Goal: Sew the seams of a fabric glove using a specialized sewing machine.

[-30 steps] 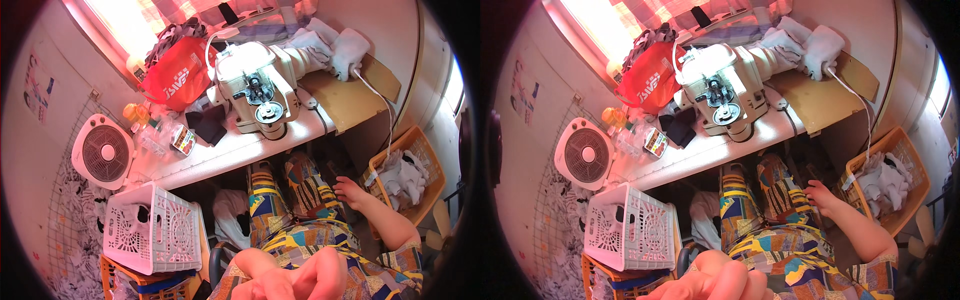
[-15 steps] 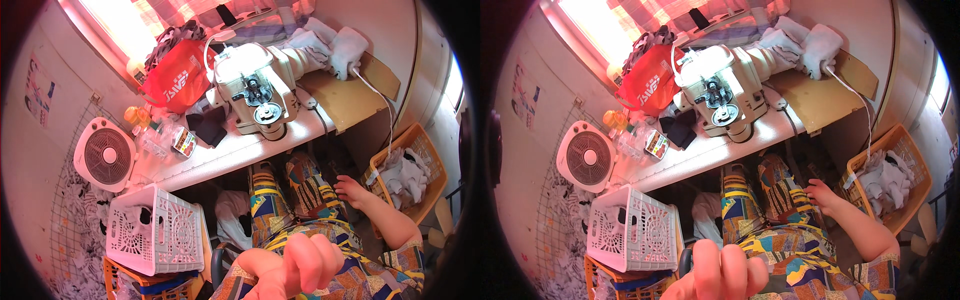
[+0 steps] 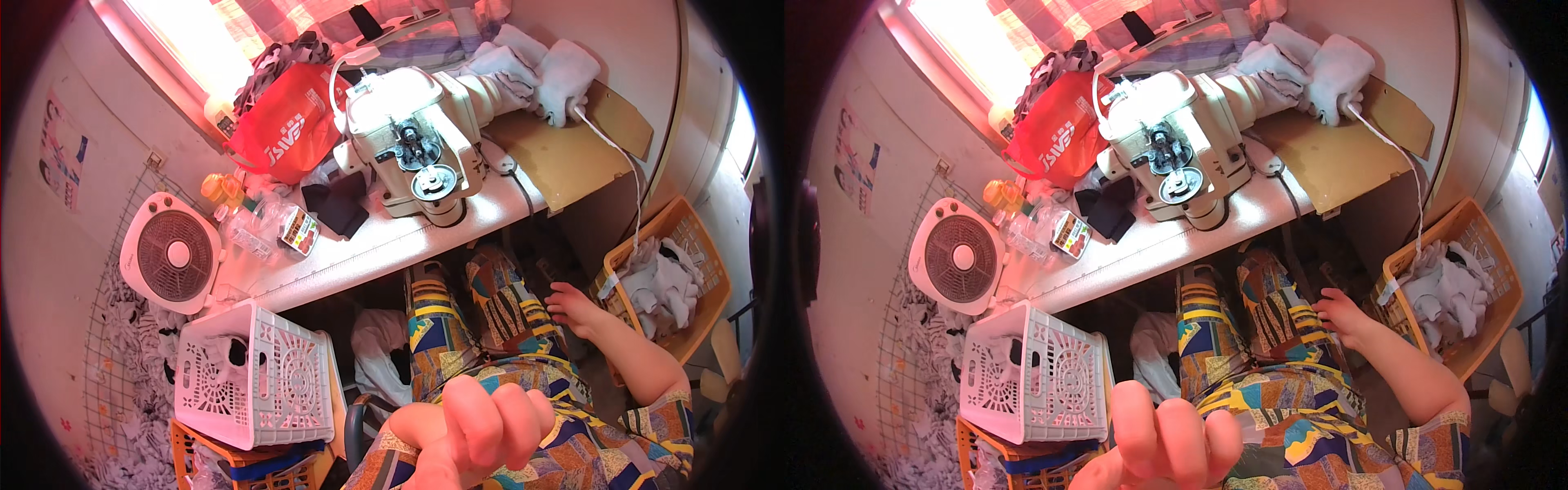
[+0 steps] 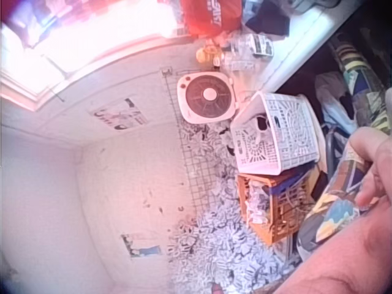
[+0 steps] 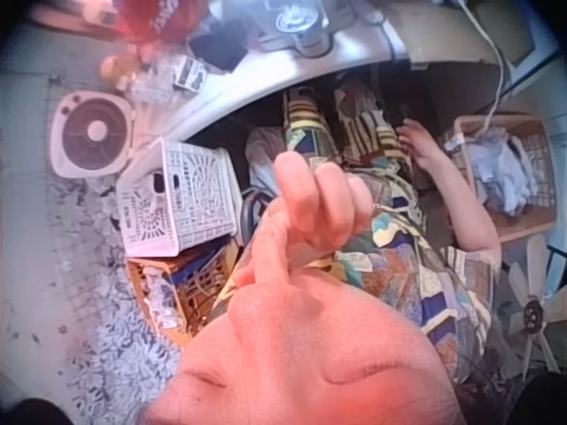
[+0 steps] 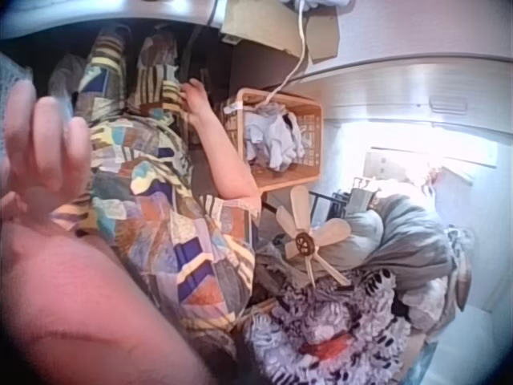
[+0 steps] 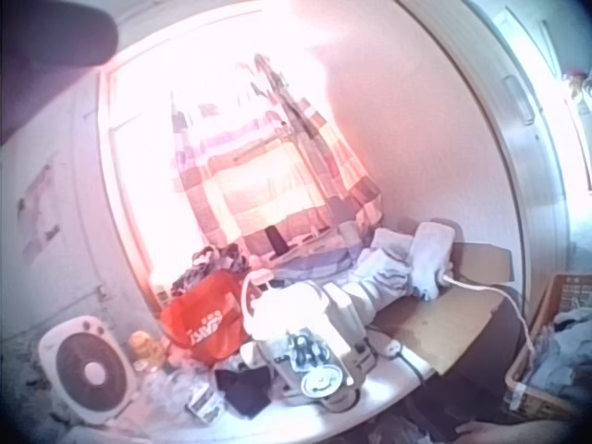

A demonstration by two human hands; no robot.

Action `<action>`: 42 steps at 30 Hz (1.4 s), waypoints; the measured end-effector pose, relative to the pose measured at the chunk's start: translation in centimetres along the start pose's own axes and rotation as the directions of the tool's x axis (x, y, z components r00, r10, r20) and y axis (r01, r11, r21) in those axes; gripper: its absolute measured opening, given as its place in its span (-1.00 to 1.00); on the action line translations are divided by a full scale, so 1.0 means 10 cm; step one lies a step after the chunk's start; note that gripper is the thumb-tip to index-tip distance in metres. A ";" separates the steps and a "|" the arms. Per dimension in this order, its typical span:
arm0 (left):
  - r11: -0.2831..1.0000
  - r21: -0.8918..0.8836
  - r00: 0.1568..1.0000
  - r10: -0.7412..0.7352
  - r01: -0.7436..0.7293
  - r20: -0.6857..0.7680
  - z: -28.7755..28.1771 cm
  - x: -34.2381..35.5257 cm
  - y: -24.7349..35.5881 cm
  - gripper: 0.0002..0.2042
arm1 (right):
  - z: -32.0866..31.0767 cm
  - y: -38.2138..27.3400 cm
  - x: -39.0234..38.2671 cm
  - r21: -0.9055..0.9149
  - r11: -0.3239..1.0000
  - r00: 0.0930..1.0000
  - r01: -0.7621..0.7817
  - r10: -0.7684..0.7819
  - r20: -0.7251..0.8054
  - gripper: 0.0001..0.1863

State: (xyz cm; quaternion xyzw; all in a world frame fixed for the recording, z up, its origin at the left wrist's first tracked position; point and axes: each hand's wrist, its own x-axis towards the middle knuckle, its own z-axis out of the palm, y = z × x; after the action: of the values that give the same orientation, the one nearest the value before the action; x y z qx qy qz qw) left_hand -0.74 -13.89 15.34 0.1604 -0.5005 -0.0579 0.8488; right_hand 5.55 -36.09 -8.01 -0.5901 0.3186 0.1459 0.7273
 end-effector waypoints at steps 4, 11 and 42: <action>0.993 -0.055 0.994 0.104 -0.102 0.038 -0.03 0.08 -0.11 -0.59 | -0.01 -0.01 -0.01 0.005 1.000 1.000 0.000 0.000 -0.011 -0.47; 0.982 -0.098 0.982 -0.170 0.161 -0.088 0.13 -0.15 0.06 -0.57 | 0.18 -0.08 -0.04 -0.017 1.000 0.999 0.001 0.000 0.053 -0.46; 0.875 -0.484 0.995 0.030 0.020 0.096 -0.04 0.17 -0.35 -0.75 | 0.14 -0.13 -0.07 0.021 1.000 0.997 0.015 -0.017 0.080 -0.48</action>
State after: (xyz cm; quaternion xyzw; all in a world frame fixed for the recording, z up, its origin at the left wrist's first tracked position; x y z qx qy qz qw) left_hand 0.67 -17.54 15.41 -0.0613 -0.5126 -0.1872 0.8357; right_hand 6.23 -34.96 -6.40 -0.5790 0.2859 0.1603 0.7465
